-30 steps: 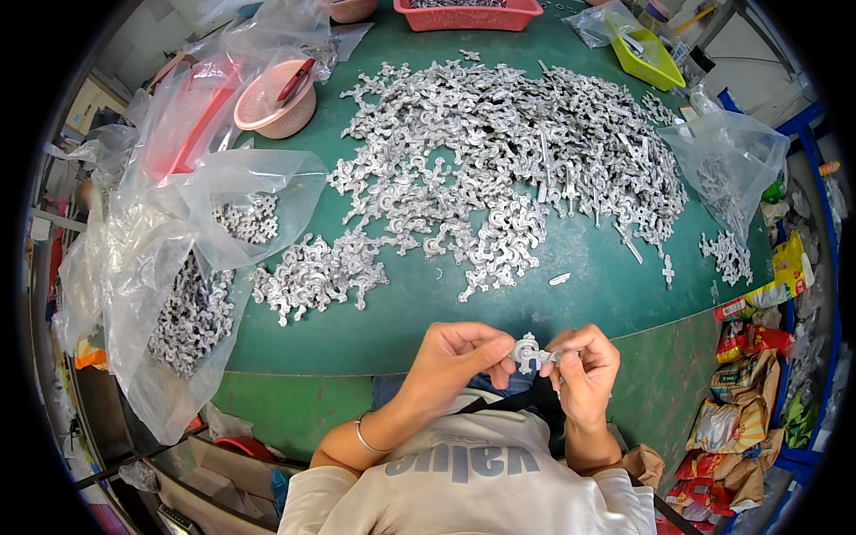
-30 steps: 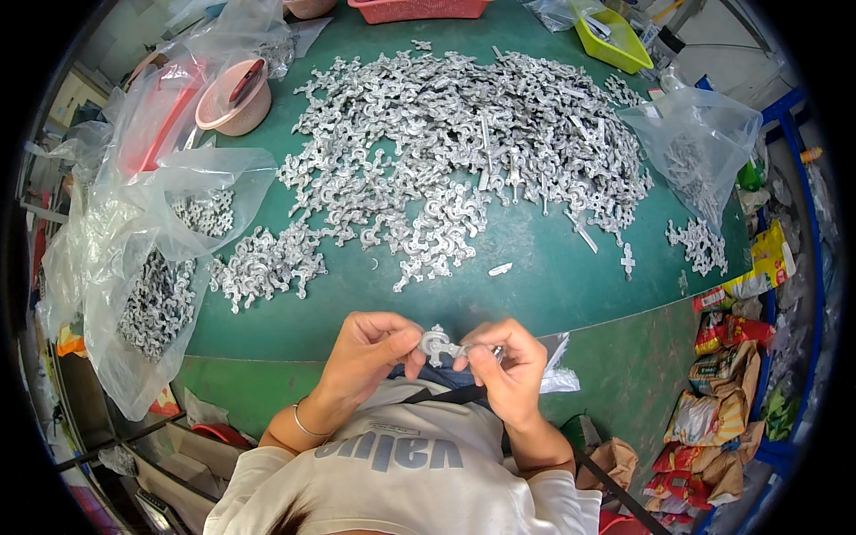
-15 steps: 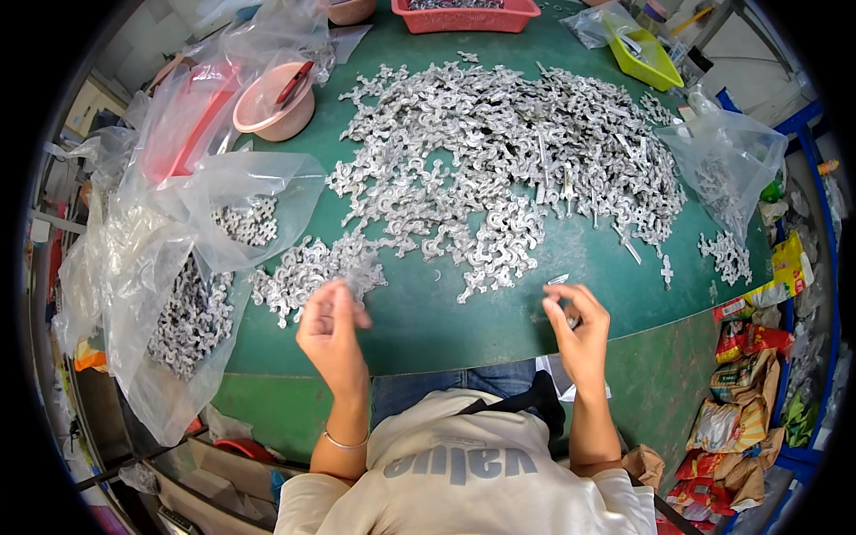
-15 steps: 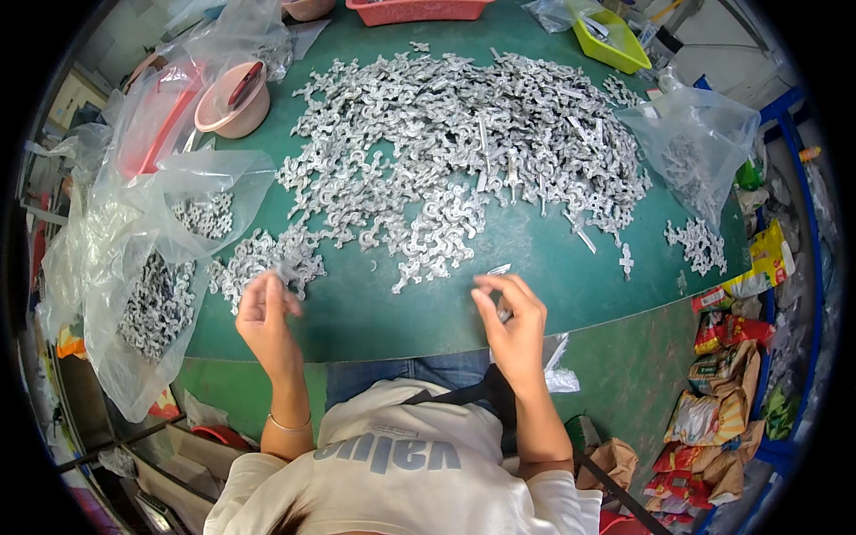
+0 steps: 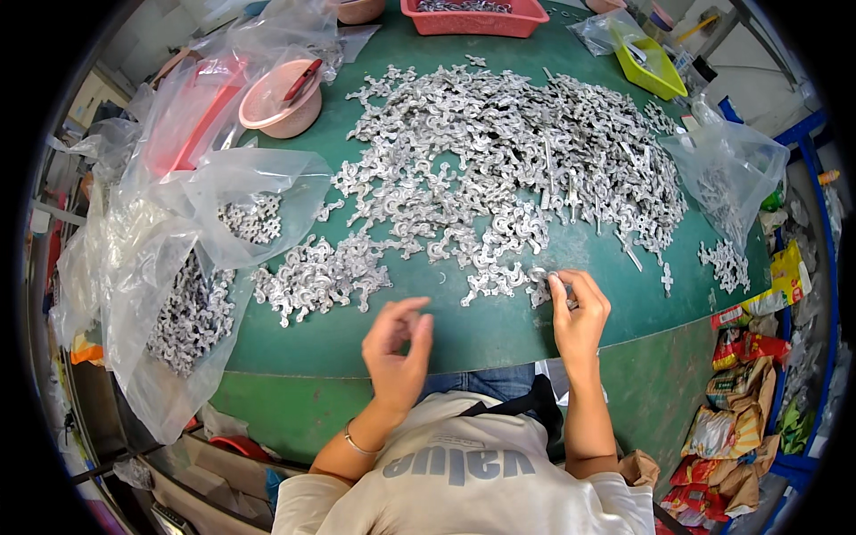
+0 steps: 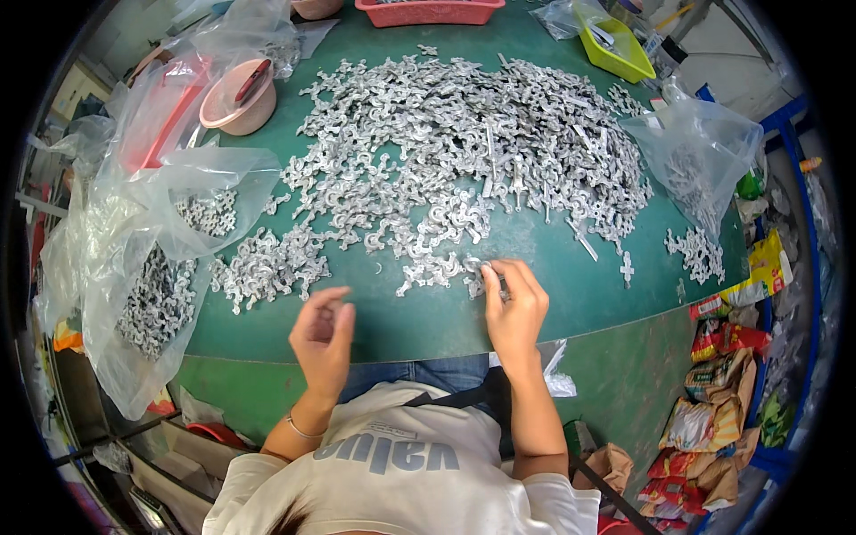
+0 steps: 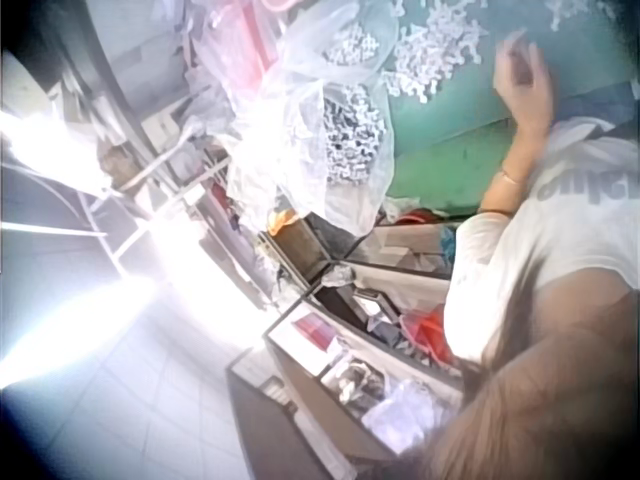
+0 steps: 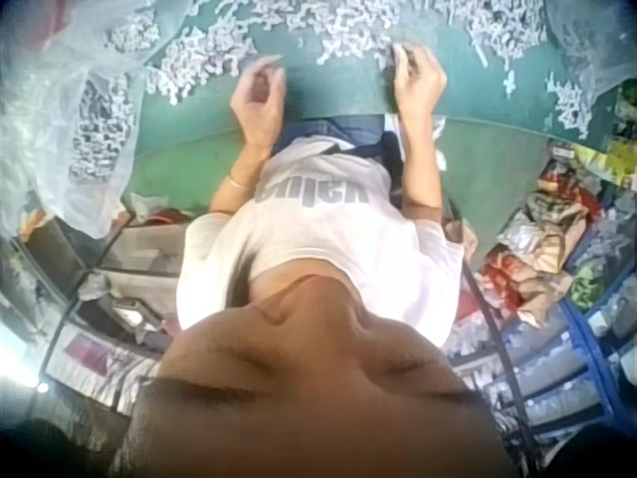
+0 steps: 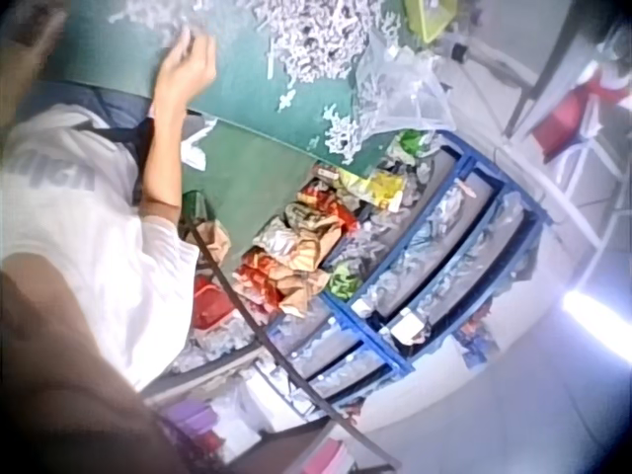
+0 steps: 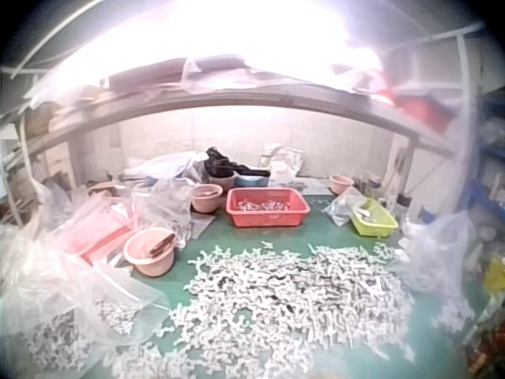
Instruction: The person picks up metal parts from a pile on a table, turns them over by hand, and places them into plastic bags or onto smaller piles.
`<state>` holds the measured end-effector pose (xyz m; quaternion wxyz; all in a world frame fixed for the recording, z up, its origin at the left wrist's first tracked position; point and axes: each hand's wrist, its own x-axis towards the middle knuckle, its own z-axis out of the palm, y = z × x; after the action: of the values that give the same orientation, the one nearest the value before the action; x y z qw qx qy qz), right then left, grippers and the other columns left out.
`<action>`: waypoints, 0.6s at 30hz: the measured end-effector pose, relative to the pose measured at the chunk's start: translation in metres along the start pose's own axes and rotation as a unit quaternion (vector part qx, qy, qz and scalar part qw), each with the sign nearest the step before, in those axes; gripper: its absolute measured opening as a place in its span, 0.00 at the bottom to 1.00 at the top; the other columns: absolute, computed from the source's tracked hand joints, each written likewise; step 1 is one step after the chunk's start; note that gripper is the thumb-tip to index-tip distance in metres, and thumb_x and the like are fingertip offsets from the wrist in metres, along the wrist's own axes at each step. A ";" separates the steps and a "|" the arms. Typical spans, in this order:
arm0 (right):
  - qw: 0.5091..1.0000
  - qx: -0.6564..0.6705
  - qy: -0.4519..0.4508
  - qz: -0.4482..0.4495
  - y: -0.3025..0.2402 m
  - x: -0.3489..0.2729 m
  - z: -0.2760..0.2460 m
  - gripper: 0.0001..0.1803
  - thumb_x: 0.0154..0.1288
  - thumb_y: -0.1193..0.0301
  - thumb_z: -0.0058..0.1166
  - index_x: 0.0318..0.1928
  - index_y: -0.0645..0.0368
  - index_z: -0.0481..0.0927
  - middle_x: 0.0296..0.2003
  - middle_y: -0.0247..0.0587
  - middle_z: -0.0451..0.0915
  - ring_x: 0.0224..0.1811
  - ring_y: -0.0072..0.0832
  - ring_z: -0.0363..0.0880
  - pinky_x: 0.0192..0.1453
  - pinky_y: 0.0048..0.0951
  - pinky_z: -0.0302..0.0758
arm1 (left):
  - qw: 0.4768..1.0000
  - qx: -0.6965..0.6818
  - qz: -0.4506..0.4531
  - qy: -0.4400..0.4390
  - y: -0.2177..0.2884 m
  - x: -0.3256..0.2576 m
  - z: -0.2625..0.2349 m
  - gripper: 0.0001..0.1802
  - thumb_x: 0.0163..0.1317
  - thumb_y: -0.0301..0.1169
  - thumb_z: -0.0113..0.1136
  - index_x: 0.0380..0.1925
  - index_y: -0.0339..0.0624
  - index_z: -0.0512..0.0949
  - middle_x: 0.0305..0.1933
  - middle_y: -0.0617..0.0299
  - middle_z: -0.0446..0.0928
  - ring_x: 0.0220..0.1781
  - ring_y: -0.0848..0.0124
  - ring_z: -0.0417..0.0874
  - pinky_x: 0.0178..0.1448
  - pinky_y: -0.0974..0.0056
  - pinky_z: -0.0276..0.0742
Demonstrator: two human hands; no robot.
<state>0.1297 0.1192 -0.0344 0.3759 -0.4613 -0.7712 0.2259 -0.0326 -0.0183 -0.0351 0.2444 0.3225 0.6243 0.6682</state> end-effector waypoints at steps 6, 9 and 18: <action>0.956 0.246 0.019 0.158 -0.008 -0.013 -0.001 0.04 0.57 0.78 0.53 0.32 0.67 0.77 0.28 0.38 0.79 0.22 0.14 0.70 0.25 0.16 0.65 | 0.978 0.147 0.073 -0.131 0.008 0.013 0.015 0.14 0.52 0.17 0.55 0.40 0.35 0.73 0.34 0.59 0.70 0.33 0.74 0.71 0.38 0.73 0.67; 0.909 0.349 -0.017 0.227 -0.013 -0.013 -0.007 0.05 0.59 0.76 0.51 0.34 0.65 0.76 0.27 0.39 0.80 0.14 0.08 0.61 0.16 0.11 0.53 | 0.904 0.370 0.203 -0.066 -0.001 0.057 -0.007 0.18 0.51 0.20 0.57 0.44 0.35 0.71 0.47 0.47 0.70 0.48 0.55 0.72 0.52 0.60 0.67; 0.831 0.488 -0.080 0.254 -0.012 -0.018 -0.005 0.04 0.61 0.77 0.48 0.35 0.64 0.74 0.29 0.46 0.80 0.11 0.10 0.56 0.14 0.13 0.52 | 0.739 0.658 0.120 -0.077 -0.029 0.121 -0.058 0.24 0.60 0.39 0.48 0.48 0.28 0.68 0.56 0.40 0.63 0.60 0.46 0.61 0.61 0.49 0.58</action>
<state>0.1325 0.0974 -0.0293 0.4187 -0.3781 -0.4435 0.6964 -0.1585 0.0338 -0.0496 -0.0638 0.5259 0.8436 0.0876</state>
